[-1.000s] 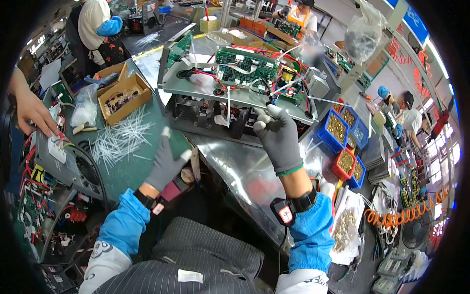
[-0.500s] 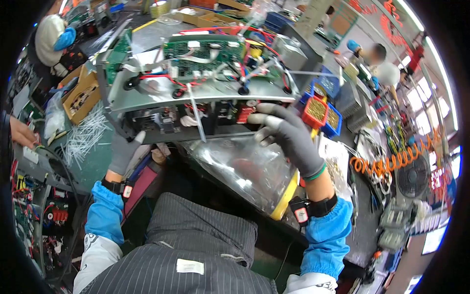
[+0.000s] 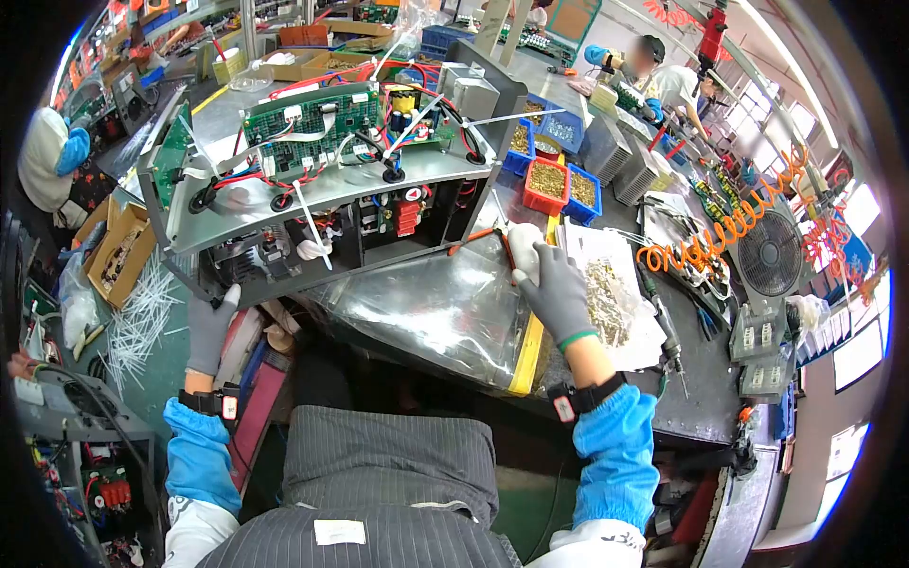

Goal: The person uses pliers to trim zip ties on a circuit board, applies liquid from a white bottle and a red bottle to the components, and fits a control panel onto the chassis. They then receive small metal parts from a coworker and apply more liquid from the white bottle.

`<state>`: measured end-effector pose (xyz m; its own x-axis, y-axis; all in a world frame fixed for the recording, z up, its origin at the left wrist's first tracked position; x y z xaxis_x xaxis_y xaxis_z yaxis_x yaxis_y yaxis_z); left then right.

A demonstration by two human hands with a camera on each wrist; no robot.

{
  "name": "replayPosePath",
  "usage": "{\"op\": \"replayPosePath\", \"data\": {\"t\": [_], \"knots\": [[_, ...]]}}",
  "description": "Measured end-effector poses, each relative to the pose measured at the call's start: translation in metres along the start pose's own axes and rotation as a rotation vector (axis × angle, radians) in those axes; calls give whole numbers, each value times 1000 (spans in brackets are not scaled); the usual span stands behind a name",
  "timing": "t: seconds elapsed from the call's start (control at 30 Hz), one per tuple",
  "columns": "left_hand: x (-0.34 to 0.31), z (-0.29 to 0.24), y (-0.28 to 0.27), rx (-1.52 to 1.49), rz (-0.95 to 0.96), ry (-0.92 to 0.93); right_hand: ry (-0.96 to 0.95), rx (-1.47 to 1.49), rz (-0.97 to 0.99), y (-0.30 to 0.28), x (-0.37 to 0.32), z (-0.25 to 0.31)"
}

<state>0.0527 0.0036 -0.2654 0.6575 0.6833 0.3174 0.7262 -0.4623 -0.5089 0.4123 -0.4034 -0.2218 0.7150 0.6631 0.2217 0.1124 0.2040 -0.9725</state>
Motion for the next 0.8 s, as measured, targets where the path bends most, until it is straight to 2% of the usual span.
{"op": "replayPosePath", "data": {"t": [0.03,0.1,0.13,0.17,0.2,0.27,0.3,0.33,0.4,0.5,0.6,0.63,0.7,0.73,0.8], "knots": [[2,-3,2,8,-6,10,-1,9,-11,-1,9,1],[-1,5,-2,-23,-47,2,121,-76,114,21,37,-1],[0,4,-1,-3,-43,49,99,-105,140,39,50,-11],[1,18,2,53,17,-41,-70,-225,83,59,65,-17],[0,-3,-3,14,-88,140,31,-165,153,48,63,-7],[2,10,2,32,30,-1,-11,-229,202,54,71,-6],[4,36,8,94,94,-125,-48,-263,141,57,73,-8],[4,34,6,14,31,-26,-84,-298,144,60,74,-10],[5,25,-2,101,-33,20,-12,-237,232,65,77,-18],[2,11,-7,62,-47,35,41,-185,246,70,80,-27],[3,19,-6,128,-98,57,-14,-273,171,65,82,-22],[4,17,-3,115,-86,65,4,-230,208,65,83,-25],[3,18,-2,-136,-69,75,28,-263,201,69,92,-31],[3,19,-3,4,-46,-5,86,-245,206,70,93,-33],[0,28,-5,97,-54,-6,45,-312,150,67,90,-14]]}}
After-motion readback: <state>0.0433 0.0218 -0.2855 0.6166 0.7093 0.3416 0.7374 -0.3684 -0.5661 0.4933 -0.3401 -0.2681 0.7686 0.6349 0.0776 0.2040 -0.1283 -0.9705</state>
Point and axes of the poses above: each hand's wrist, its own x-axis towards the middle knuckle, its own y-axis out of the palm, z = x × y, the point moved 10 cm from there along x, towards the middle knuckle, and after that the axes turned 8 degrees about z, right-handed, at the moved point
